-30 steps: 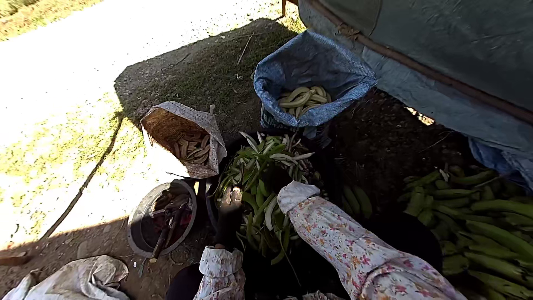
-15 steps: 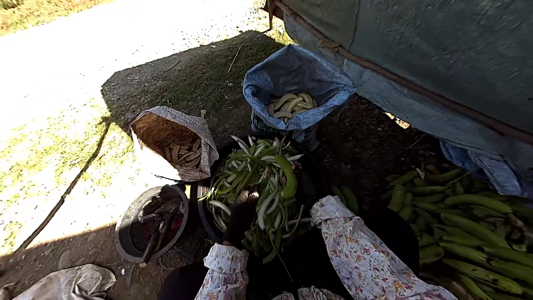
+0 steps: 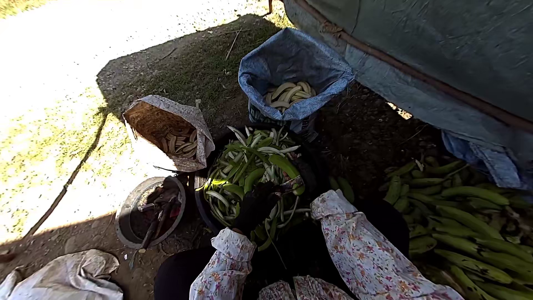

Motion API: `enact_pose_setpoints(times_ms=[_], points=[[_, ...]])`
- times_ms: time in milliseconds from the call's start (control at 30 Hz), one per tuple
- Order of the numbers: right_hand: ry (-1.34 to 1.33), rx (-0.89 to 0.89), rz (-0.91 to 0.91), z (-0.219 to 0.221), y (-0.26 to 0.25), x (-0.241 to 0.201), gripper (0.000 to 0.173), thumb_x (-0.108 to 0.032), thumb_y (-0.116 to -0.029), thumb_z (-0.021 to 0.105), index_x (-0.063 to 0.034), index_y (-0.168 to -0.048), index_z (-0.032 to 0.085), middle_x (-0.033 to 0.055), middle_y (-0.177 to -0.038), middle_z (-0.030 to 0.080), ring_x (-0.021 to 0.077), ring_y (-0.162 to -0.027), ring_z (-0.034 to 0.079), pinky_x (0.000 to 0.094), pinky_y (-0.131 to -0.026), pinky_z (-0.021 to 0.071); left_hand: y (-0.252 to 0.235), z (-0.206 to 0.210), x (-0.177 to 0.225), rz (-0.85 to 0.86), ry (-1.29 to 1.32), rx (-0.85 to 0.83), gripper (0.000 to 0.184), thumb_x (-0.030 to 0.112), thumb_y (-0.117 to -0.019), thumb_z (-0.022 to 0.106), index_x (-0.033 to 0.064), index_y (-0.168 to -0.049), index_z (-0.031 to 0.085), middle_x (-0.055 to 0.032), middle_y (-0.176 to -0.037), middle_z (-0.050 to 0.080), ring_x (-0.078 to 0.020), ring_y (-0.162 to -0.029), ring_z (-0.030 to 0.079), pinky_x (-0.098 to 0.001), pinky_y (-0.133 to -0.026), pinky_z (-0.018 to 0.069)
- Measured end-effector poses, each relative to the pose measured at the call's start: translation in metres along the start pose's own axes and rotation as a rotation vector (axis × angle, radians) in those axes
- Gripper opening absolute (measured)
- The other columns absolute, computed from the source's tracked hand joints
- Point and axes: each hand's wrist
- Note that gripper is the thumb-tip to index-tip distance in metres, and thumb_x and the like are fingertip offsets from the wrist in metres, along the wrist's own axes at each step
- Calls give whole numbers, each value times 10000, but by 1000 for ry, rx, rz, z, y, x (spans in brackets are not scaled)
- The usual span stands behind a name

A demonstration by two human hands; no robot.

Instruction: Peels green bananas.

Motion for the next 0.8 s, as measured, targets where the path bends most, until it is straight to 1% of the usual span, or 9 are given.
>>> enact_pose_setpoints(times_ms=[133,233,300,367,467,567,600,700,800], points=[[142,127,-116,19,20,13,516,-363,-1133,215,-12,-1346,529,121,-1066,639,147,-895,640,329,-792,561,-12,12,-2,-78,-121,259,538,436,-1009,557,93,-1422,596,-218,-1348,603,-405,-1225,589,-612,-1010,448],[291,245,-33,30,26,37,513,-386,-1131,242,-25,-1269,580,119,-1016,627,161,-855,618,348,-765,539,-34,24,-14,-102,-239,649,481,400,-953,656,64,-1295,695,-245,-1239,664,-451,-1127,638,-649,-930,478],[335,226,33,30,34,48,487,-386,-1119,328,-29,-1323,589,157,-1159,644,201,-996,633,399,-874,537,-47,19,-24,-175,-210,761,497,426,-971,626,60,-1303,677,-239,-1219,666,-438,-1116,646,-638,-906,499],[416,193,24,22,30,54,433,-356,-1105,397,-37,-1322,594,144,-1112,643,195,-942,636,393,-824,547,-46,6,-27,-207,-89,671,515,433,-1008,566,69,-1368,624,-227,-1265,648,-406,-1172,627,-619,-956,487],[515,202,-102,8,13,45,377,-285,-1092,437,1,-1258,619,127,-1029,654,159,-865,640,345,-780,561,-22,-8,-13,-174,135,331,473,418,-1044,493,112,-1384,612,-128,-1274,664,-249,-1171,633,-495,-1018,494],[642,207,-250,4,-2,27,400,-245,-1102,406,48,-1285,608,195,-1176,651,206,-1047,627,382,-956,509,5,-13,1,-93,198,48,432,358,-1064,446,84,-1341,631,-110,-1197,673,-202,-1033,643,-443,-936,507],[587,202,-253,6,-5,23,381,-226,-1098,409,44,-1288,600,182,-1162,645,190,-1028,621,364,-936,511,11,-14,3,-79,211,2,435,345,-1068,446,65,-1351,623,-129,-1223,668,-216,-1072,638,-455,-967,493],[148,120,-76,25,2,20,301,-222,-1111,366,-20,-1152,585,61,-870,639,100,-720,633,258,-649,560,14,-9,-3,-98,138,65,486,375,-1051,471,56,-1398,590,-174,-1330,626,-286,-1217,599,-512,-1052,455],[-121,-40,226,31,17,30,391,-313,-1131,267,-34,-1065,533,76,-753,607,124,-550,608,233,-470,527,-7,0,-14,-120,-193,469,494,387,-995,593,48,-1351,644,-241,-1273,644,-427,-1179,618,-632,-967,472]])
Point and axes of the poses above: each hand's wrist, its own y-axis away from the middle knuckle, its own z-axis out of the palm, x = y × z
